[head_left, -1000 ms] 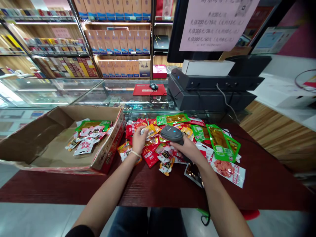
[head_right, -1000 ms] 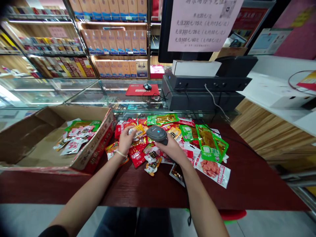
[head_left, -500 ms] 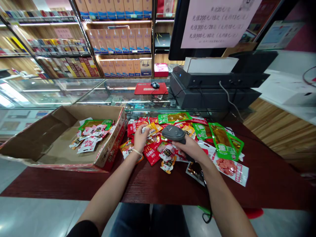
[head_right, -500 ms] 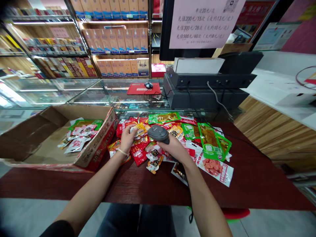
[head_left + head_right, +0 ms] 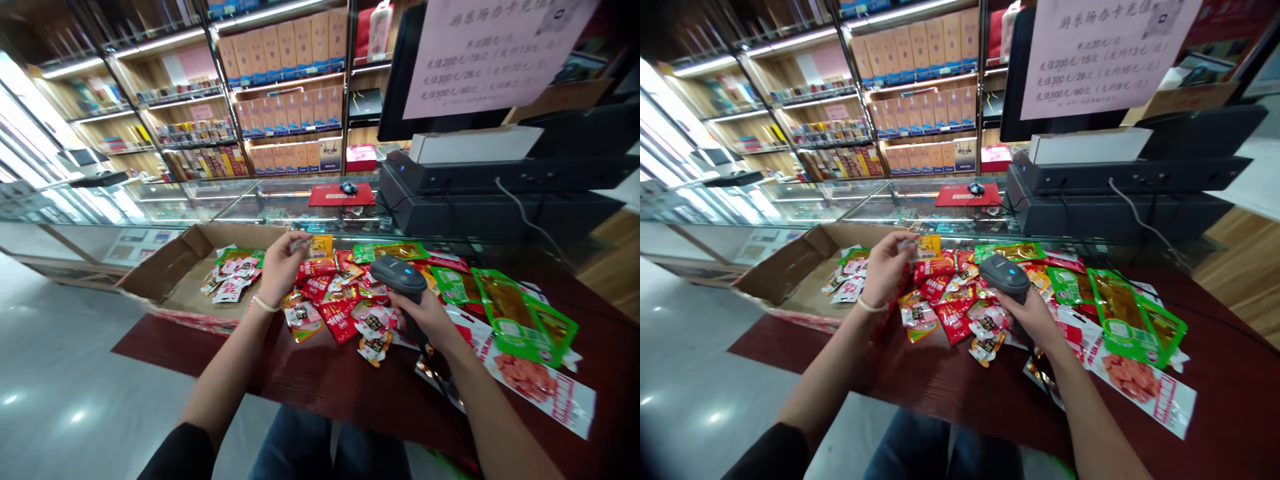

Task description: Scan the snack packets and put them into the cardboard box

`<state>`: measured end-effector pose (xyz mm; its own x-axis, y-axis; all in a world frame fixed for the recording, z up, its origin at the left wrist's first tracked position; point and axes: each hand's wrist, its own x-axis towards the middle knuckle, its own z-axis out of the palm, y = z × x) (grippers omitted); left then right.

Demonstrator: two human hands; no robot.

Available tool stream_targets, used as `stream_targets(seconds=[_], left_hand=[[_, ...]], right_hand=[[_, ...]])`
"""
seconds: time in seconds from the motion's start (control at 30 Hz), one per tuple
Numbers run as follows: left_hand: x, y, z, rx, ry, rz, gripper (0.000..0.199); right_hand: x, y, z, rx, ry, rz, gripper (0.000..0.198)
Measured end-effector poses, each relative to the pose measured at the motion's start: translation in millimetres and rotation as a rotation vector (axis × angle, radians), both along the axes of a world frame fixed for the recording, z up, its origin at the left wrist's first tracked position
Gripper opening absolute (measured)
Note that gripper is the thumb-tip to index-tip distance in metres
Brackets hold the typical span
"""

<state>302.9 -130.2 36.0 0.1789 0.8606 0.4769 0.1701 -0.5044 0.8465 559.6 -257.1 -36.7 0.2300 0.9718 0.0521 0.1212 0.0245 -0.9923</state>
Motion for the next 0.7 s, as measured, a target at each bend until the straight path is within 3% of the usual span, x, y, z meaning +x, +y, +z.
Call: stream_targets(seconds=[0.13, 0.23, 0.33, 0.43, 0.53, 0.7], left_hand=[[-62.3, -2.5, 36.3, 0.178, 0.181, 0.199, 0.021], [-102.9, 6.3, 43.6, 0.363, 0.353, 0.381, 0.024], [-130.8, 26.7, 29.7, 0.424, 0.56, 0.374, 0.027], [-145.0, 47.5, 5.1, 0.273, 0.74, 0.298, 0.027], [-148.3, 58.2, -12.1, 0.146, 0.788, 0.307, 0.026], [-141.1, 55.4, -15.3, 0.224, 0.789, 0.27, 0.026]], right_hand=[[-0.1, 1.8, -4.7, -0.026, 0.029, -0.007, 0.044], [-0.2, 3.5, -7.0, -0.078, 0.027, -0.026, 0.044], [-1.0, 4.7, -9.7, -0.086, 0.027, -0.004, 0.045], [-1.4, 5.7, -13.4, -0.055, 0.018, -0.002, 0.04], [-0.8, 6.2, -15.1, -0.046, -0.004, -0.003, 0.039], [-3.4, 5.5, -9.3, -0.081, -0.009, -0.002, 0.041]])
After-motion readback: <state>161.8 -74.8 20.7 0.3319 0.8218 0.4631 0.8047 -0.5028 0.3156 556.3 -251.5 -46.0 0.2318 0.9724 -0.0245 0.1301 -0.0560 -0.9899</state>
